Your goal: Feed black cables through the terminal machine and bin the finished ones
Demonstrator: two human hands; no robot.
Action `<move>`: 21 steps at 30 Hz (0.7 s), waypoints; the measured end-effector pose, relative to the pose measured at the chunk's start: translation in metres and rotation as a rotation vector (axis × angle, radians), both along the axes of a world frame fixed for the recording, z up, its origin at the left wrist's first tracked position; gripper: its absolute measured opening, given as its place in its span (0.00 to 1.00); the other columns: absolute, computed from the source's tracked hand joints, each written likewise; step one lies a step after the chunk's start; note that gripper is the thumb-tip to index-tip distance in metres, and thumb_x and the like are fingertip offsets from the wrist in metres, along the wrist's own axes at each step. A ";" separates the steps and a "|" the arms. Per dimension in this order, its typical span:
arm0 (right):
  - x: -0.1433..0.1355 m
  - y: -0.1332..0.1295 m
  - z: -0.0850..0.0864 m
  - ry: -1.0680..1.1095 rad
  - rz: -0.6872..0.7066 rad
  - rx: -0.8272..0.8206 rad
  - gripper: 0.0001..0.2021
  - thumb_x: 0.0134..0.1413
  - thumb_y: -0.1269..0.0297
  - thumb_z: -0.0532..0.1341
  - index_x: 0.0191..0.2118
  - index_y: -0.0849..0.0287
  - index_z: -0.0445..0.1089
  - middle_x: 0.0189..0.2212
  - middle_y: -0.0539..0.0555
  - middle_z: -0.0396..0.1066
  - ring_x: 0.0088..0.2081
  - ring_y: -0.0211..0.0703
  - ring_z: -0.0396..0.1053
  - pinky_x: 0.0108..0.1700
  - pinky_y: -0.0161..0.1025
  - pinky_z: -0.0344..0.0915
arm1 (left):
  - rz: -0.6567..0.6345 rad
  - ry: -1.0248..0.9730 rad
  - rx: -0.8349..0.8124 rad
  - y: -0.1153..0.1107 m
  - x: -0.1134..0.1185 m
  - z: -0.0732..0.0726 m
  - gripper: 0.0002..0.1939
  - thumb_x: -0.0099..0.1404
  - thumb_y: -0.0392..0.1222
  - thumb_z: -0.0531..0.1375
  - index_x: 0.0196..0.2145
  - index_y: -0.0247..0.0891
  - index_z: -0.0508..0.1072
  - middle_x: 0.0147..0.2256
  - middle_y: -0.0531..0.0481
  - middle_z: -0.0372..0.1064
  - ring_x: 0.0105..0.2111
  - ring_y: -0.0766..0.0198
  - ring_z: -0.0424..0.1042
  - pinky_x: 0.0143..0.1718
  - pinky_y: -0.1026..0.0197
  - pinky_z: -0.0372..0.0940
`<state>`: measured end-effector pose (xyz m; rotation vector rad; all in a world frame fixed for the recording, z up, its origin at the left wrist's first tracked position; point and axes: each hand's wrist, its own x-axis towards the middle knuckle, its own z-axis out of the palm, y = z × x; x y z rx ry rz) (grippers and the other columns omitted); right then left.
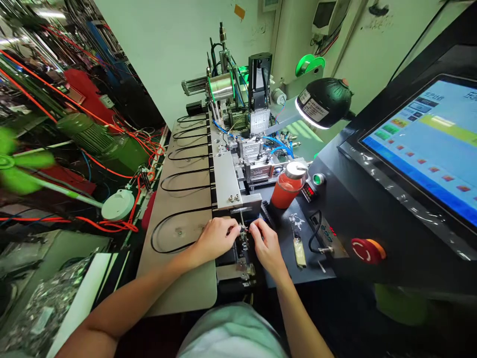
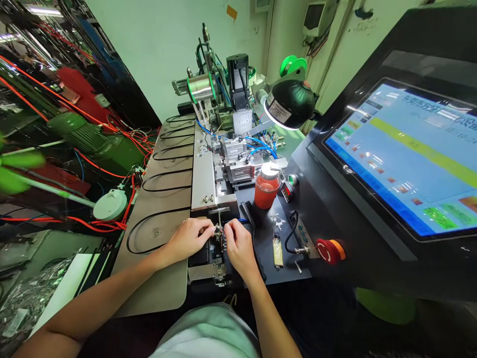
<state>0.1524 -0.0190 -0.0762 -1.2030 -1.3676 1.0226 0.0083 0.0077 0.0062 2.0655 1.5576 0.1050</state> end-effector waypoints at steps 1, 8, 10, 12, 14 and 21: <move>0.000 0.000 0.000 0.003 -0.012 0.002 0.14 0.65 0.61 0.50 0.26 0.57 0.58 0.22 0.46 0.56 0.25 0.35 0.55 0.29 0.34 0.52 | -0.002 -0.013 -0.002 0.000 -0.001 0.000 0.14 0.67 0.38 0.52 0.25 0.36 0.71 0.24 0.53 0.68 0.25 0.67 0.63 0.29 0.64 0.51; 0.009 -0.007 -0.002 0.023 -0.075 -0.027 0.15 0.65 0.60 0.51 0.27 0.58 0.60 0.22 0.46 0.58 0.25 0.36 0.57 0.29 0.33 0.54 | -0.011 -0.056 -0.007 -0.001 -0.004 -0.002 0.14 0.68 0.38 0.51 0.27 0.37 0.72 0.27 0.52 0.72 0.28 0.66 0.68 0.33 0.64 0.54; 0.010 -0.008 -0.004 0.021 -0.079 -0.034 0.15 0.65 0.60 0.51 0.27 0.58 0.60 0.22 0.46 0.58 0.25 0.36 0.57 0.29 0.33 0.54 | -0.006 -0.042 -0.002 -0.001 -0.004 -0.002 0.14 0.67 0.38 0.51 0.27 0.37 0.73 0.26 0.52 0.71 0.28 0.66 0.67 0.32 0.64 0.54; 0.010 -0.008 -0.006 0.019 -0.076 -0.037 0.15 0.65 0.60 0.51 0.27 0.58 0.60 0.22 0.46 0.59 0.25 0.36 0.58 0.29 0.33 0.54 | -0.002 -0.027 0.002 -0.001 -0.004 -0.002 0.14 0.67 0.38 0.52 0.27 0.37 0.73 0.25 0.52 0.71 0.26 0.66 0.67 0.31 0.64 0.54; 0.010 -0.008 -0.006 0.013 -0.065 -0.037 0.15 0.64 0.60 0.51 0.26 0.58 0.60 0.22 0.46 0.58 0.25 0.36 0.57 0.29 0.34 0.54 | -0.001 -0.015 0.005 -0.001 -0.004 -0.002 0.14 0.67 0.38 0.52 0.26 0.37 0.73 0.25 0.53 0.71 0.26 0.66 0.66 0.31 0.64 0.53; 0.003 -0.001 -0.002 -0.024 0.016 -0.023 0.16 0.65 0.59 0.49 0.25 0.57 0.57 0.22 0.46 0.56 0.25 0.36 0.55 0.29 0.35 0.51 | -0.028 0.053 0.041 0.001 0.000 -0.001 0.14 0.66 0.38 0.52 0.25 0.37 0.72 0.23 0.52 0.69 0.25 0.65 0.66 0.29 0.64 0.52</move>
